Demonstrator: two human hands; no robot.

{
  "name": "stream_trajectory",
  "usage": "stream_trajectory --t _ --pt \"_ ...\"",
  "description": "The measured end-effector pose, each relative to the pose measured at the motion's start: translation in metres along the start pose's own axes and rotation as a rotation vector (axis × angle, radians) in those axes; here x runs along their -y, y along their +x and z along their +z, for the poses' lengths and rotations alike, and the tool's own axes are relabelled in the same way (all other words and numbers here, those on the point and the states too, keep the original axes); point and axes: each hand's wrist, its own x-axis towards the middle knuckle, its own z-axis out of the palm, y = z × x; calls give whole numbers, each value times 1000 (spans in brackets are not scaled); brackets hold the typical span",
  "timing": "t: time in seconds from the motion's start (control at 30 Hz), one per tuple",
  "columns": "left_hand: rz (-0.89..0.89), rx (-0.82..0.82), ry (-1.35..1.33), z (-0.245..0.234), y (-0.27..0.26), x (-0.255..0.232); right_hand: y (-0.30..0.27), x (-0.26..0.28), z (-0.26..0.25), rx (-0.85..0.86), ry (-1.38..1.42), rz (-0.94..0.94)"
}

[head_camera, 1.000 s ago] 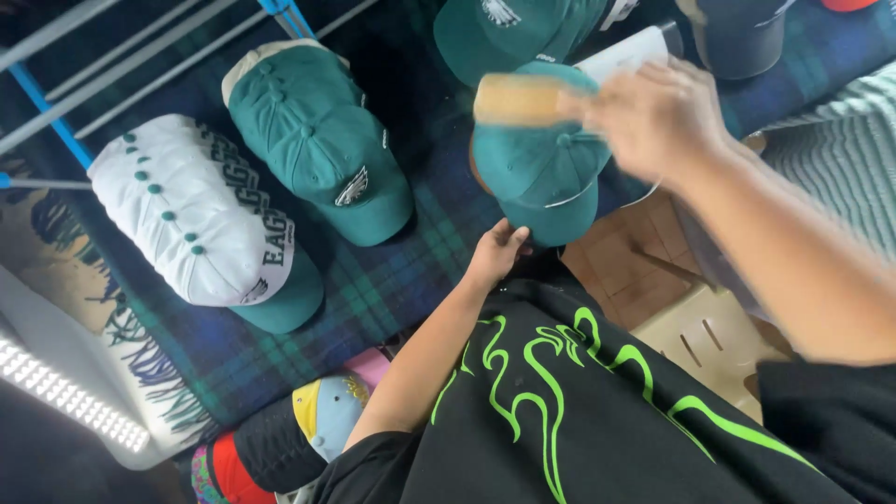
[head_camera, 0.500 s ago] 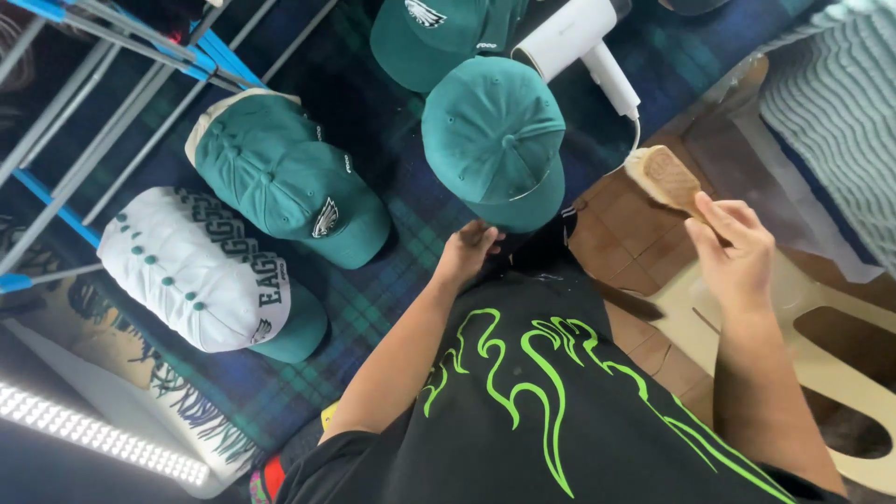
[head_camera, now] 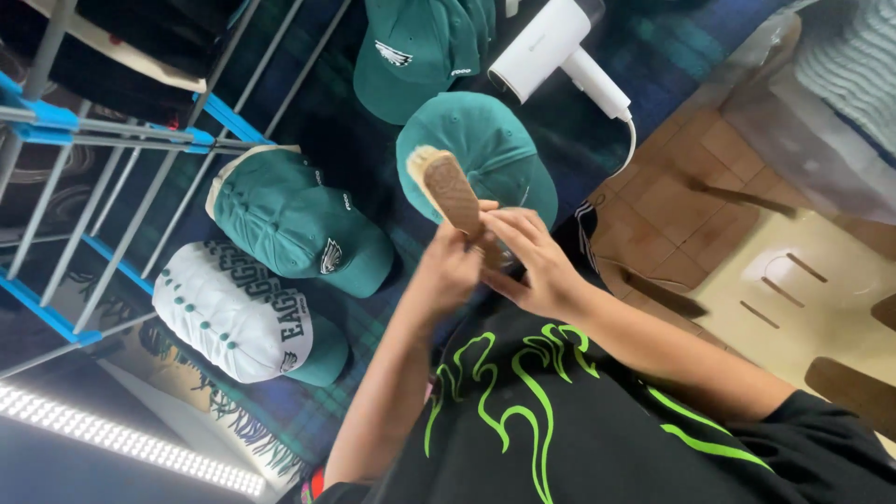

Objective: Cleaning and reshaping a green baseball cap using a brush and a hair dryer

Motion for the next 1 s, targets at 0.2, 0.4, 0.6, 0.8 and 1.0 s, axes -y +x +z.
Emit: stream_trajectory --t 0.2,0.4,0.6,0.8,1.0 --pt "-117 73 506 -59 43 -36 2 -49 -32 -36 4 41" --pt "25 199 962 -77 109 -64 21 -51 -22 -25 75 -208" --pt "143 541 1158 -23 162 -78 54 -60 -11 -15 1 -326" --pt "22 689 1268 -47 223 -66 46 -78 8 43 -111 -339" --pt "-139 749 1442 -35 288 -93 75 -75 -20 211 36 -245"
